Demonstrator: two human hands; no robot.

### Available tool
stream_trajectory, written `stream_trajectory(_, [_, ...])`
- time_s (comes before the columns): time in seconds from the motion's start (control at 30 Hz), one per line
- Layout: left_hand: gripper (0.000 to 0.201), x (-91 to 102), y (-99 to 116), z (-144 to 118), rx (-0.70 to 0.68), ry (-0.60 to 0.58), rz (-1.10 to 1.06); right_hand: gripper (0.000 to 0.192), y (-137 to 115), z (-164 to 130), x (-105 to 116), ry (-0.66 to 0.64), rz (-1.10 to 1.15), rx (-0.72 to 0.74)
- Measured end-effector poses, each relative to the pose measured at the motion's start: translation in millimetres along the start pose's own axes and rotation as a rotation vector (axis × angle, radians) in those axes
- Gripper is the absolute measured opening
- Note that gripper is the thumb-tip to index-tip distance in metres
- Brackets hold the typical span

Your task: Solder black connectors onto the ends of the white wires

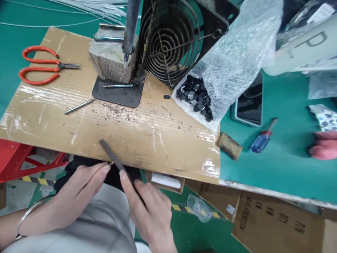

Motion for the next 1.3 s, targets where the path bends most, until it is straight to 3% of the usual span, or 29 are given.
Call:
stream_trajectory(0.1, [0.025, -0.6, -3.9, -1.3, 0.042, -0.001, -0.052, 0.037, 2.1, -5.1, 0.1, -0.019, -0.005, -0.013])
stream_trajectory(0.27, [0.043, 3.3, 1.7, 12.4, 0.151, -0.028, -0.086, 0.063, 1.6, -1.2, -0.2, 0.063, -0.003, -0.015])
stream_trajectory(0.43, [0.034, 2.8, 9.8, 16.1, 0.064, -0.05, 0.019, 0.055, 2.2, -5.5, -0.3, -0.021, -0.012, -0.025])
stream_trajectory(0.6, [0.032, 8.4, 17.6, 18.7, -0.048, 0.036, 0.236, 0.057, 1.3, -0.4, 3.0, 0.051, 0.005, -0.02])
stream_trajectory(0.77, [0.033, 1.4, 11.3, 19.8, 0.063, -0.077, 0.059, 0.057, 0.3, -5.1, -1.3, -0.061, -0.019, -0.005])
stream_trajectory(0.83, [0.034, -1.5, 8.0, 16.6, 0.106, -0.119, -0.016, 0.057, 1.5, -3.8, 0.8, -0.017, -0.024, -0.015])
stream_trajectory(0.97, [0.031, -0.1, 2.4, 10.8, 0.147, -0.095, -0.036, 0.062, 2.5, 3.2, 1.3, 0.061, -0.033, -0.022])
stream_trajectory(1.17, [0.034, -4.0, 6.9, 16.0, 0.118, -0.132, -0.019, 0.063, 0.7, -6.9, 1.8, -0.036, -0.043, 0.002])
stream_trajectory(1.3, [0.032, 1.8, 12.3, 18.1, 0.044, -0.026, 0.044, 0.067, 0.7, -2.0, 1.6, 0.052, -0.031, -0.027])
Point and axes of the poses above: each hand's wrist, its own z-axis towards the middle knuckle, its own x-axis out of the back of the hand, y = z × x, the point moved 8 cm from there along z, towards the middle knuckle, and after that the axes turned 6 degrees about -x, right-handed, at the moved point
